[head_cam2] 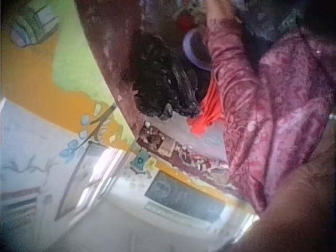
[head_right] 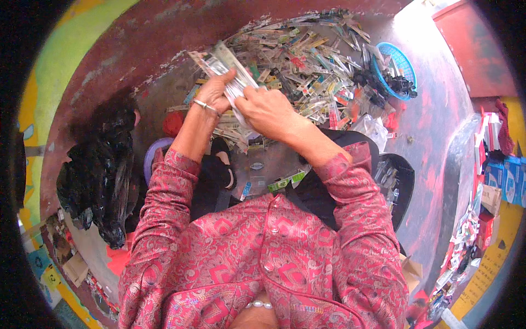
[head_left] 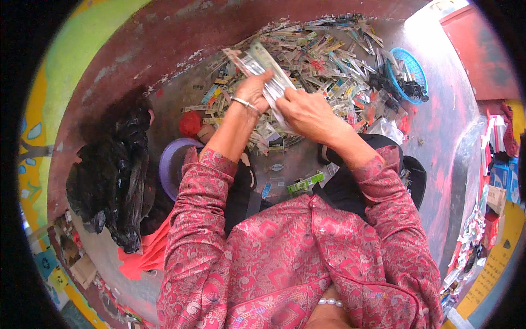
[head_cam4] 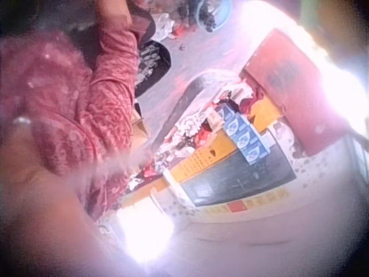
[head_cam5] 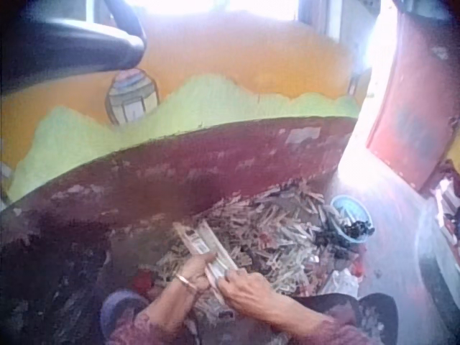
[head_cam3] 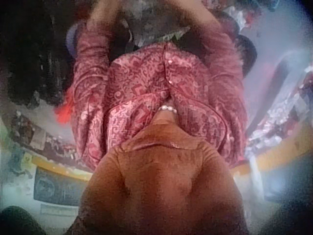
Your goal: The person sorts through a pile of plastic-wrapped items on the floor, handling them one by one and placing them into a basket or a clear bag.
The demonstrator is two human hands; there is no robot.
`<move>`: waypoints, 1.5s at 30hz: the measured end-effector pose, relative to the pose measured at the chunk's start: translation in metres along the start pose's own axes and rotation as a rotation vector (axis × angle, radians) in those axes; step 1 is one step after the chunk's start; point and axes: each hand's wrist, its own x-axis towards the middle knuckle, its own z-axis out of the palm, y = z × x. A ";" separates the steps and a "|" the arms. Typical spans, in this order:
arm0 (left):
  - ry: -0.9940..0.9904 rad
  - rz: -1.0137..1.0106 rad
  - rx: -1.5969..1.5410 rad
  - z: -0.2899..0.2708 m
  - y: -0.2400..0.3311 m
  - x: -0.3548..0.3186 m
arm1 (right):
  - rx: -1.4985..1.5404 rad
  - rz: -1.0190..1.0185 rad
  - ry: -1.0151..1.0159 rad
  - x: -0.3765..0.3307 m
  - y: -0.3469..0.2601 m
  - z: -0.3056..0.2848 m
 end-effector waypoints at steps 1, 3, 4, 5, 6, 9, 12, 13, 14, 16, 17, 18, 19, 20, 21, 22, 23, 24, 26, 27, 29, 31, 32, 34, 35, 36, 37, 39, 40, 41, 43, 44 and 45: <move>-0.010 0.017 -0.034 0.002 0.010 -0.008 | -0.027 0.017 -0.144 -0.007 0.005 -0.005; 0.089 0.109 -0.026 0.015 0.020 -0.020 | -0.113 0.175 -0.454 -0.022 0.033 -0.016; 0.061 0.202 -0.013 0.002 0.021 -0.016 | -0.097 0.316 -0.312 -0.022 0.039 -0.038; 0.058 0.176 -0.012 0.004 0.021 -0.018 | 0.017 0.506 -0.204 -0.020 0.051 -0.054; 0.050 0.144 -0.009 0.010 0.019 -0.020 | 0.062 0.555 -0.062 -0.020 0.063 -0.060; -0.034 0.104 0.068 0.016 0.012 -0.016 | 0.285 0.566 0.098 -0.009 0.059 -0.056; -0.096 0.049 0.194 0.019 0.003 -0.020 | 0.285 0.562 -0.064 0.011 0.023 -0.036; -0.108 0.038 0.226 0.021 0.004 -0.022 | 0.183 0.570 -0.112 0.015 0.015 -0.035; -0.119 0.026 0.257 0.022 0.005 -0.023 | 0.178 0.558 -0.136 0.014 0.016 -0.033; -0.201 0.000 0.254 0.024 0.005 -0.028 | 0.164 0.532 -0.185 0.012 0.018 -0.025; -0.244 -0.002 0.228 0.024 0.005 -0.026 | 0.228 0.511 -0.166 0.013 0.020 -0.026; -0.287 -0.004 0.203 0.023 0.005 -0.023 | 0.290 0.489 -0.148 0.012 0.024 -0.028; -0.324 -0.008 0.172 0.023 0.005 -0.024 | 0.355 0.464 -0.136 0.010 0.026 -0.028; -0.369 -0.057 0.136 0.022 0.007 -0.026 | 0.442 0.510 -0.153 0.009 0.031 -0.031; -0.393 -0.065 0.130 0.023 0.008 -0.028 | 0.563 0.517 -0.200 0.008 0.044 -0.025; -0.414 -0.073 0.122 0.024 0.009 -0.031 | 0.648 0.515 -0.237 0.008 0.044 -0.032; -0.436 -0.081 0.113 0.024 0.010 -0.034 | 0.734 0.514 -0.273 0.009 0.045 -0.039; -0.443 -0.082 0.156 0.023 0.011 -0.037 | 0.768 0.517 -0.261 0.008 0.045 -0.039; -0.490 -0.114 0.129 0.022 0.013 -0.036 | 0.834 0.524 -0.236 0.004 0.044 -0.040; -0.512 -0.130 0.116 0.021 0.013 -0.036 | 0.940 0.527 -0.237 0.002 0.046 -0.040; -0.557 -0.108 0.082 0.025 0.010 -0.038 | 1.148 0.531 -0.239 0.000 0.052 -0.041; -0.605 -0.149 0.032 0.027 0.008 -0.040 | 1.252 0.538 -0.313 0.000 0.054 -0.042; -0.611 -0.157 0.042 0.028 0.006 -0.042 | 1.312 0.520 -0.319 -0.001 0.054 -0.037; -0.652 -0.131 0.041 0.032 -0.001 -0.046 | 1.319 0.595 -0.217 -0.002 0.048 -0.029; -0.686 -0.097 0.030 0.035 -0.005 -0.048 | 1.453 0.580 -0.267 -0.002 0.047 -0.030; -0.736 -0.115 -0.018 0.038 -0.008 -0.052 | 1.587 0.563 -0.317 0.000 0.046 -0.032; -0.721 -0.106 -0.023 0.038 -0.007 -0.052 | 1.719 0.542 -0.367 0.003 0.043 -0.034; -0.692 -0.088 -0.034 0.039 -0.005 -0.053 | 1.808 0.605 -0.313 0.004 0.040 -0.031; -0.669 -0.075 -0.050 0.037 -0.005 -0.053 | 1.811 0.630 -0.339 0.005 0.040 -0.028; -0.640 -0.048 -0.004 0.035 -0.006 -0.051 | 1.814 0.657 -0.363 0.006 0.040 -0.025; -0.584 0.000 0.087 0.031 -0.008 -0.047 | 1.765 0.690 -0.368 0.007 0.036 -0.023; -0.537 -0.012 0.073 0.033 -0.008 -0.047 | 1.781 0.731 -0.350 0.007 0.035 -0.022; -0.528 -0.016 0.096 0.032 -0.006 -0.045 | 1.795 0.773 -0.330 0.006 0.034 -0.023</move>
